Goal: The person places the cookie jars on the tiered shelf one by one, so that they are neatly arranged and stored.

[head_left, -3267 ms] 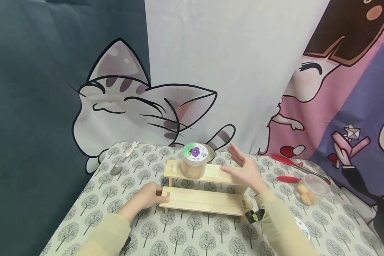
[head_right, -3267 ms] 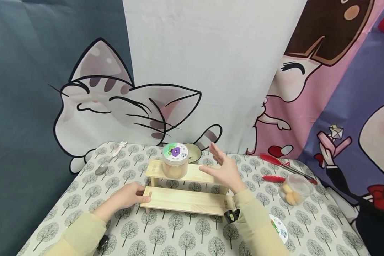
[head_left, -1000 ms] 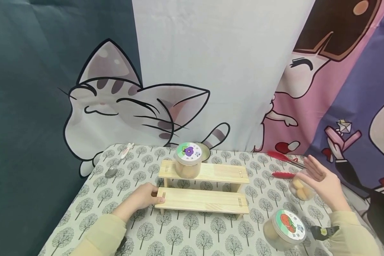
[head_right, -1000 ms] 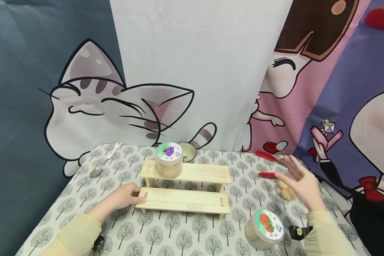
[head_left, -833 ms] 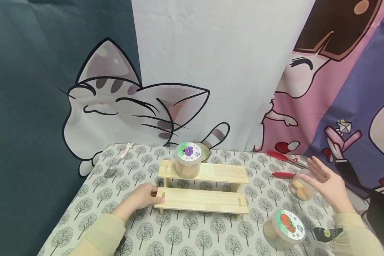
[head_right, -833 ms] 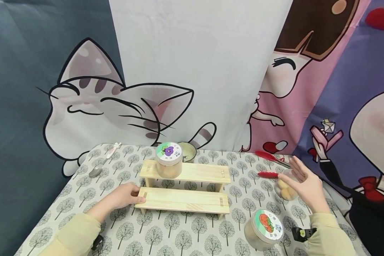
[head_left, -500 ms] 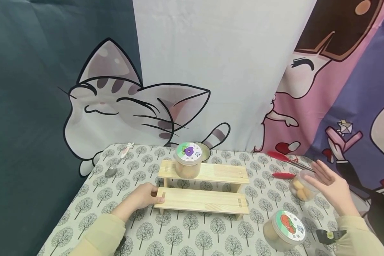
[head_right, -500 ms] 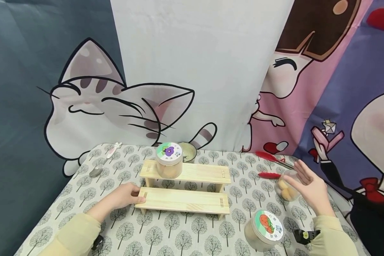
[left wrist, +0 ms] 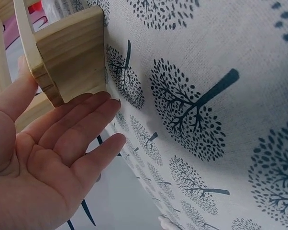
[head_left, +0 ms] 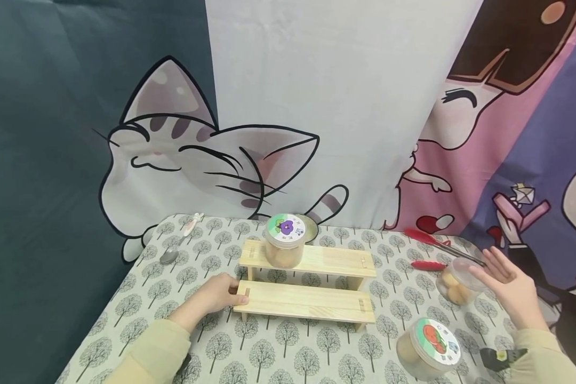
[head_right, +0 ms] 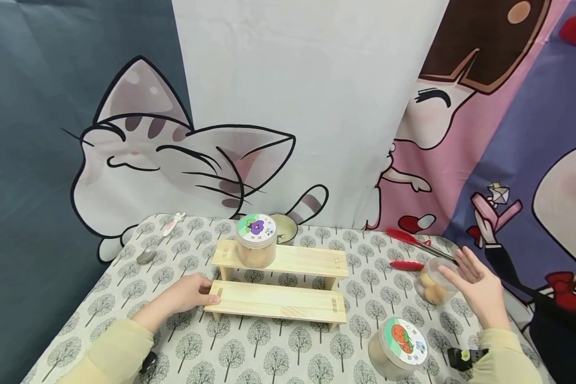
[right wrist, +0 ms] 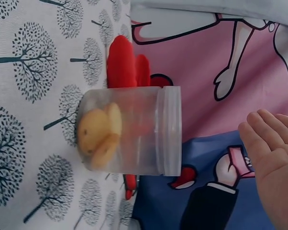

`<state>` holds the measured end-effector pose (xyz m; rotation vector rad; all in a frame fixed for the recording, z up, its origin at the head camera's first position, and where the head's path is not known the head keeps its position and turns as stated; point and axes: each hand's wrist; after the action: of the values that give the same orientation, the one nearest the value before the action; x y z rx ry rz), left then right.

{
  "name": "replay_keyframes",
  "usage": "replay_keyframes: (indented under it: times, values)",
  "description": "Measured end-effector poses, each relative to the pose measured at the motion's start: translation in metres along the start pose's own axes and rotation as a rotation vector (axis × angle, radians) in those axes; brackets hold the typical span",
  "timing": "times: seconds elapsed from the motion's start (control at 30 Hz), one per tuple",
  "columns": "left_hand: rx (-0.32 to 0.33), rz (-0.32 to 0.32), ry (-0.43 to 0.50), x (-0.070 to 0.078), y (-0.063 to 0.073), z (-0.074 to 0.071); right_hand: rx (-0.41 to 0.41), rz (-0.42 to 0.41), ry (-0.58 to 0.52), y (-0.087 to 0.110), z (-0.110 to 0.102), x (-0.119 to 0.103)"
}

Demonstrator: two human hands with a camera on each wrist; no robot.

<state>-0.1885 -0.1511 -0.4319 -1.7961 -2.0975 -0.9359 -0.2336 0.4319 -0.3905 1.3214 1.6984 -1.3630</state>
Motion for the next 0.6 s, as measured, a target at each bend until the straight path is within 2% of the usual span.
replay_keyframes:
  times: [0.17,0.27,0.5,0.6]
  values:
    - [0.009,0.013,-0.003,0.000,0.001,-0.001,0.008,-0.011,-0.119,0.001,-0.003,0.011]
    - [0.016,0.018,0.000,0.000,0.001,0.000,0.011,-0.001,-0.102,0.002,-0.004,0.019]
    - [0.024,0.016,-0.009,-0.001,0.000,0.001,0.015,0.034,0.021,0.006,-0.005,0.031]
    - [0.028,0.018,-0.010,-0.001,0.000,0.001,0.034,0.061,-0.030,0.008,-0.007,0.036]
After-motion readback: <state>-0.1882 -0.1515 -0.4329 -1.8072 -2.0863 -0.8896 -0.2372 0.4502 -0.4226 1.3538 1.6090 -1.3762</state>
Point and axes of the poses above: each hand's wrist, its own y-axis away from the middle knuckle, its own z-axis out of the palm, x = y × z, and after that the axes turned 12 degrees about -z, right-handed
